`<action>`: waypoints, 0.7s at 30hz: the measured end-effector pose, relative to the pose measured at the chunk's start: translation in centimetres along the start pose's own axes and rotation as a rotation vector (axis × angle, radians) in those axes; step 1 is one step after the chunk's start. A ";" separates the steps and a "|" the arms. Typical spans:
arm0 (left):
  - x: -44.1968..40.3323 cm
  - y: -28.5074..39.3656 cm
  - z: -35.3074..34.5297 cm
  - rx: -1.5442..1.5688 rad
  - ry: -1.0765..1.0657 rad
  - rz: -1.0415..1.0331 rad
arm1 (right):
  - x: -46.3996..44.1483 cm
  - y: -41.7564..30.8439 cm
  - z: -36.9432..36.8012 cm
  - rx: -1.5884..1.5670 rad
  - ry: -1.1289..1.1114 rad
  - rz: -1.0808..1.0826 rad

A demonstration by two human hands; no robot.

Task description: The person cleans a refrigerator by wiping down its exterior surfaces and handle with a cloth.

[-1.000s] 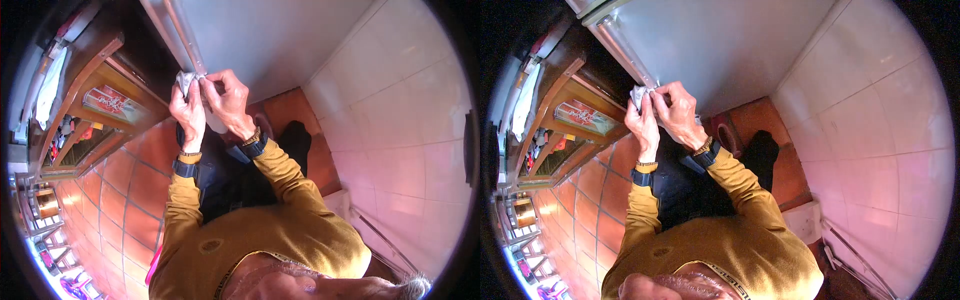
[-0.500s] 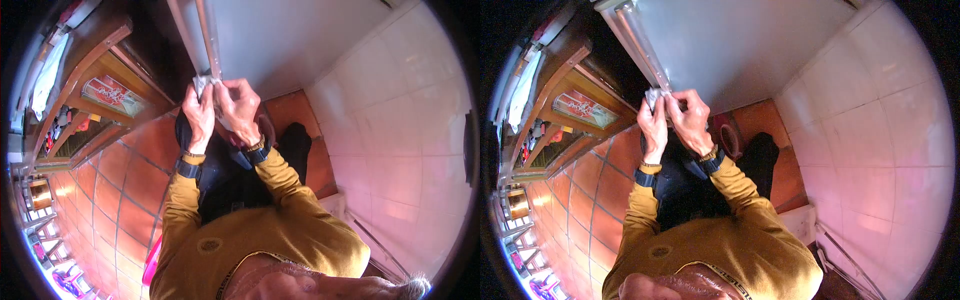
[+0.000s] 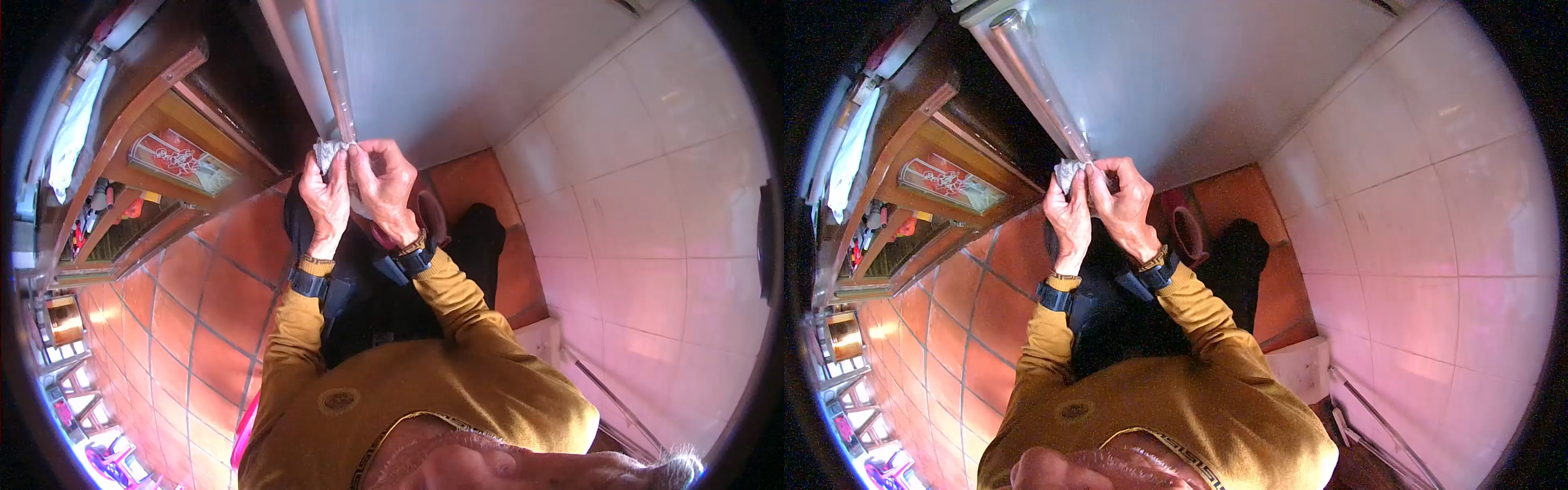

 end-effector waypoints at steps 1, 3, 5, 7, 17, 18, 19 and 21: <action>0.0 0.0 0.0 0.034 -0.006 0.014 | -0.3 -0.8 0.1 0.042 0.025 0.103; -0.1 0.2 -0.1 0.107 -0.040 0.058 | -1.1 -2.0 0.4 0.052 0.021 0.134; -0.4 1.0 -0.2 0.131 -0.070 0.050 | -1.4 -2.6 0.6 0.033 0.003 0.135; -0.1 1.1 -0.3 0.153 -0.044 0.084 | -0.7 -1.9 0.6 0.033 0.000 0.062; 0.1 -0.7 -1.0 0.517 -0.063 0.326 | -0.9 -0.5 0.3 -0.087 -0.010 -0.021; 0.0 -0.9 -1.2 0.566 -0.070 0.334 | -0.7 -0.1 0.2 -0.087 -0.018 -0.016; 0.1 -1.3 -1.4 0.571 -0.064 0.333 | -0.5 0.0 0.3 -0.032 -0.017 -0.043; 0.7 -2.1 -1.5 0.606 -0.021 0.312 | 0.0 0.3 0.3 0.023 -0.008 -0.071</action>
Point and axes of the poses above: each hand's wrist, its own x-axis away from the middle knuckle, its own z-axis out of the back of the hand, y = z × x, the point moved 5 cm from there along -x, towards the middle knuckle, and after that the axes turned 4 degrees about z, right-handed, at the moved point
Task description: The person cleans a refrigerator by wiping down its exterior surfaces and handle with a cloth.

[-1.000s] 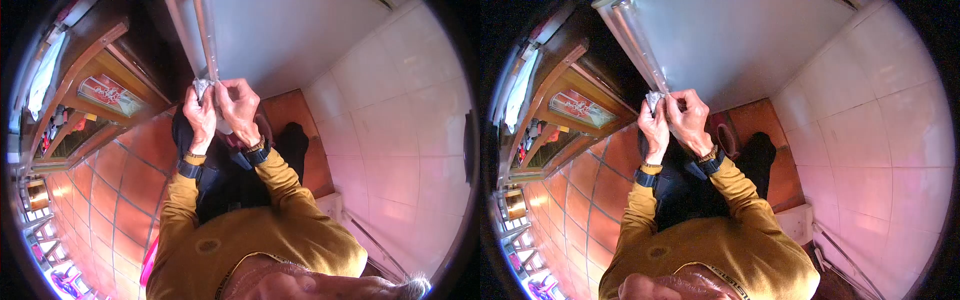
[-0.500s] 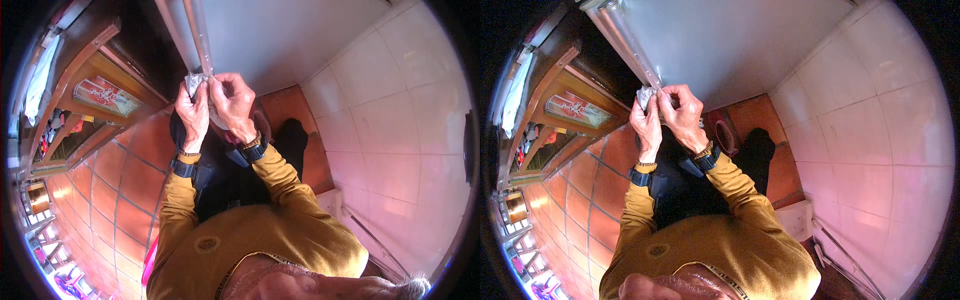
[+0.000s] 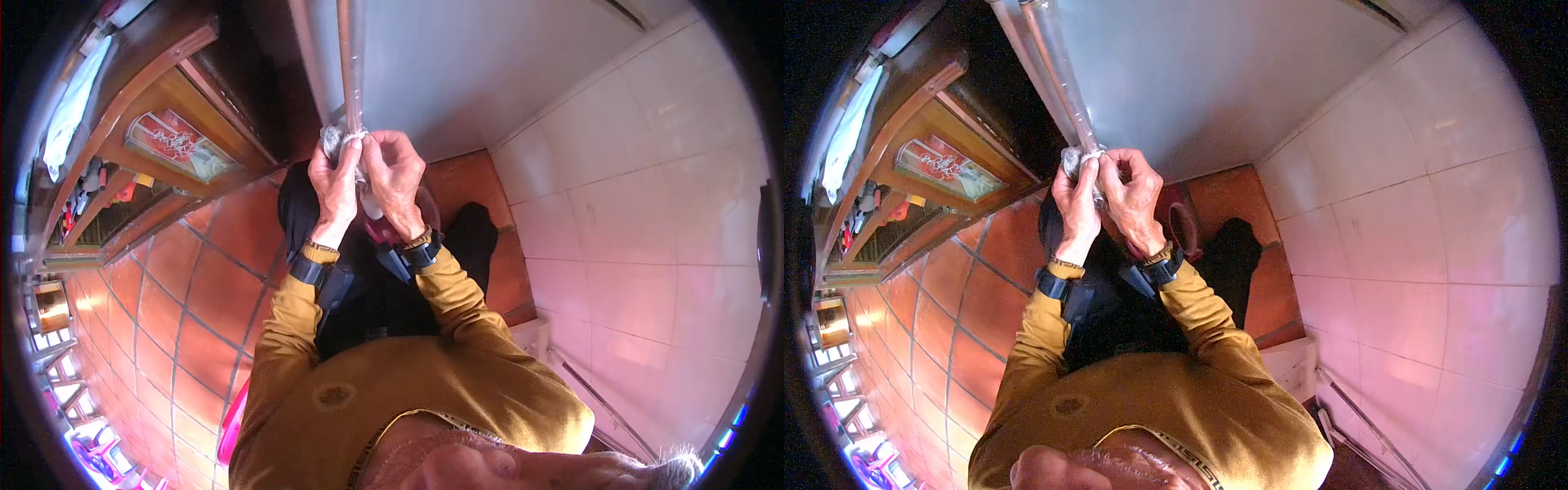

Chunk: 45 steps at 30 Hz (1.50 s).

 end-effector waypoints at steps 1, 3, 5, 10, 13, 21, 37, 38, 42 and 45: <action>0.0 0.1 0.1 0.004 -0.002 -0.008 | 0.0 -0.1 0.0 -0.001 -0.002 0.009; 0.0 -0.2 0.4 -0.035 0.003 0.044 | -0.1 -0.2 0.1 0.014 -0.012 -0.011; -0.2 0.0 0.2 -0.008 0.022 0.071 | -0.4 -1.2 0.1 0.012 -0.035 0.021; -0.6 1.5 -0.6 -0.105 0.009 -0.039 | -0.9 -2.1 0.1 -0.013 -0.035 0.018; -0.3 2.1 -1.1 -0.086 -0.011 -0.035 | -1.2 -2.6 0.4 0.038 -0.019 0.104; 0.0 0.5 -0.7 -0.007 0.028 0.042 | -0.4 -0.2 0.0 0.053 -0.023 0.043; 1.0 -2.7 4.7 -0.350 0.012 0.205 | 1.6 2.9 1.2 -0.034 -0.383 -0.309; 1.9 -1.4 4.6 -0.322 -0.014 0.192 | 2.4 2.8 1.5 -0.033 -0.427 -0.356; 3.6 2.1 3.8 -0.262 -0.001 0.143 | 2.7 0.5 1.6 -0.180 -0.438 -0.357; 2.8 3.8 1.9 -0.187 0.025 0.058 | 0.5 -4.0 1.2 -0.063 -0.355 -0.067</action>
Point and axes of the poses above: each hand's wrist, its own x-axis away from the middle knuckle, its own z-axis out of the back of the hand, y = z × x, the point moved 5 cm from there along -x, towards the middle knuckle, and after that the axes turned 4 degrees about z, right-handed, at the moved point
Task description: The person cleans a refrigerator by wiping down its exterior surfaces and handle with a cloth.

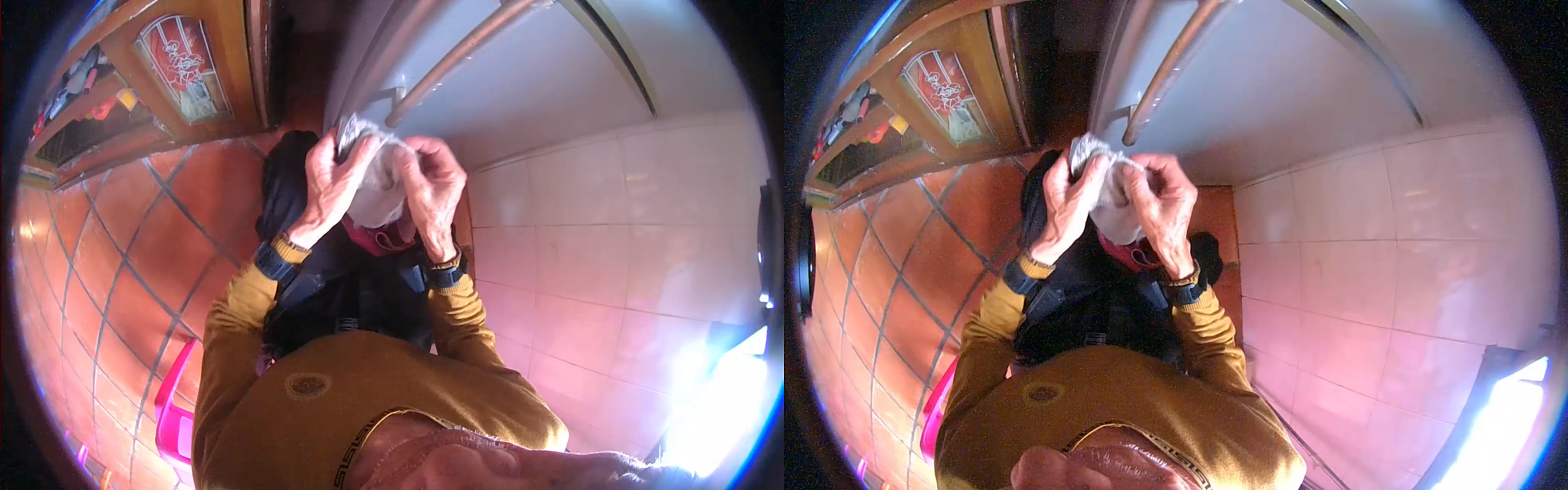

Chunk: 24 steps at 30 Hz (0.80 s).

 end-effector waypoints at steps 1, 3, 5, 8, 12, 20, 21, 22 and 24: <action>-0.7 1.0 -0.5 0.017 0.026 -0.135 | -0.7 -1.0 -0.1 0.035 0.039 0.045; -2.1 2.9 -1.5 0.021 0.011 -0.300 | -2.3 -2.2 -0.5 0.119 0.136 0.180; -4.1 2.2 -2.2 0.017 0.029 -0.270 | -3.7 -2.3 -1.0 0.200 0.219 0.210; -4.2 0.8 -3.0 0.161 0.054 -0.134 | -3.7 -1.3 -1.5 0.256 0.232 0.158; -3.5 -2.6 -2.5 0.198 0.116 -0.018 | -2.3 2.0 -1.6 0.353 0.233 0.109; -3.4 -2.4 -2.7 0.450 -0.009 0.123 | -2.7 1.3 -1.5 0.372 0.222 0.244; -3.5 -2.2 -2.9 0.446 -0.019 0.140 | -2.7 0.8 -1.5 0.373 0.223 0.300; -3.4 -1.8 -3.0 0.446 -0.016 0.144 | -2.8 0.9 -1.4 0.374 0.221 0.296; -3.1 -1.1 -3.0 0.380 -0.006 0.099 | -2.5 0.4 -1.4 0.469 0.265 0.410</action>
Point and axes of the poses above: each hand's wrist, its own x-axis away from the middle knuckle, its own z-axis out of the back of the hand, y = z × x, the point moved 5 cm from there along -x, towards the middle knuckle, and after that the axes turned 4 degrees about z, right-handed, at the moved point
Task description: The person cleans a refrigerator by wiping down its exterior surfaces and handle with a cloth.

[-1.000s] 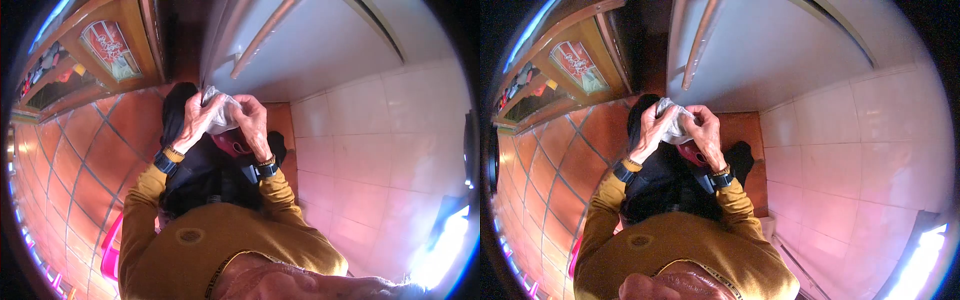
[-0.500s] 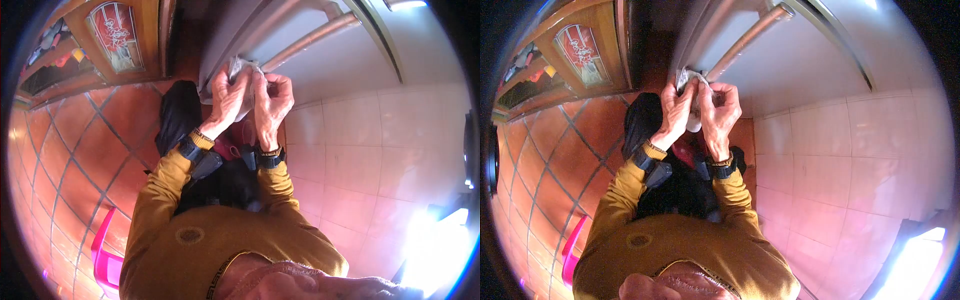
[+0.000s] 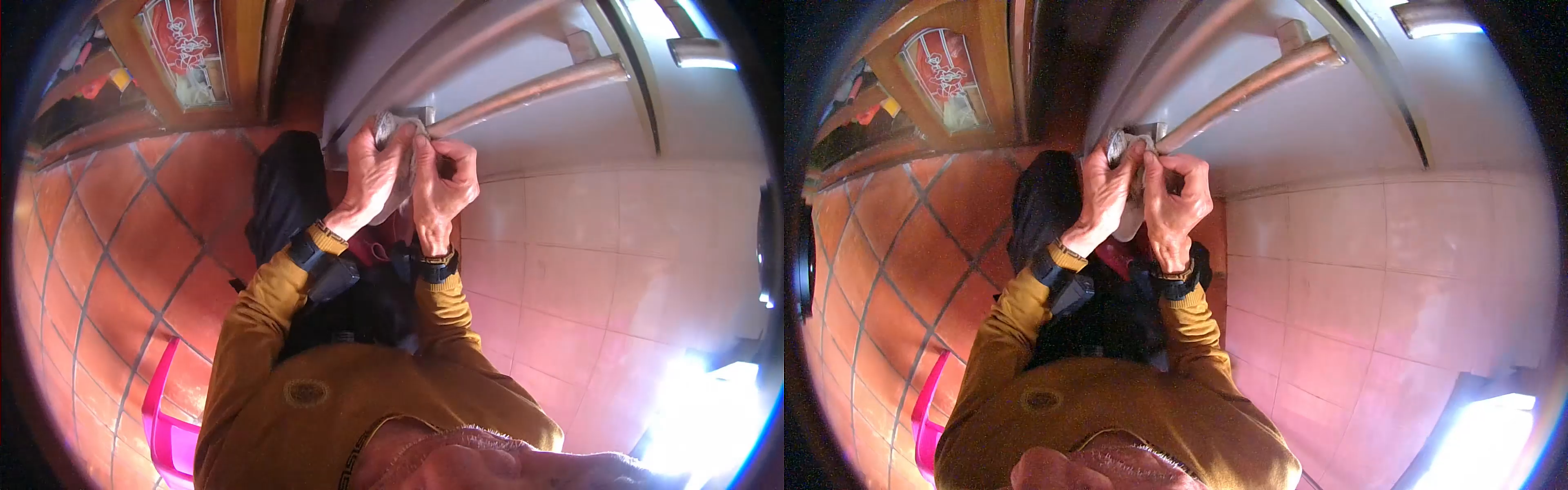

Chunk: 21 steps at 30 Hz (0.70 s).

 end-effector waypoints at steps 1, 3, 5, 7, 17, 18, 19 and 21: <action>0.2 0.2 0.2 -0.161 0.052 -0.068 | 0.6 0.8 0.0 -0.044 -0.016 -0.129; 0.3 -1.3 0.7 -0.148 0.062 -0.067 | 1.7 2.4 0.0 -0.050 -0.005 -0.136; 0.1 -1.4 1.1 -0.161 0.080 -0.083 | 1.6 2.3 -0.4 -0.084 0.022 -0.143; -0.1 -1.3 1.1 -0.217 0.073 -0.126 | 0.9 1.5 -0.3 -0.067 0.025 -0.102; -0.9 0.0 0.5 -0.354 0.055 -0.254 | 1.1 0.8 0.0 -0.052 0.095 0.010; -1.0 -0.3 0.8 -0.366 0.058 -0.264 | 1.1 1.0 0.0 -0.052 0.103 0.010; -0.9 -0.6 1.1 -0.378 0.061 -0.266 | 0.8 0.8 0.1 -0.067 0.089 -0.014; -0.6 1.7 -0.5 -0.415 0.048 -0.280 | -0.2 -0.3 0.6 -0.009 0.066 0.026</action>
Point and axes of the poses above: each hand's wrist, its own x-axis away from the middle knuckle, its own z-axis out of the back of the hand, y = z × x, the point moved 5 cm from there along -x, towards the middle knuckle, and after that the axes turned 4 degrees about z, right-handed, at the moved point
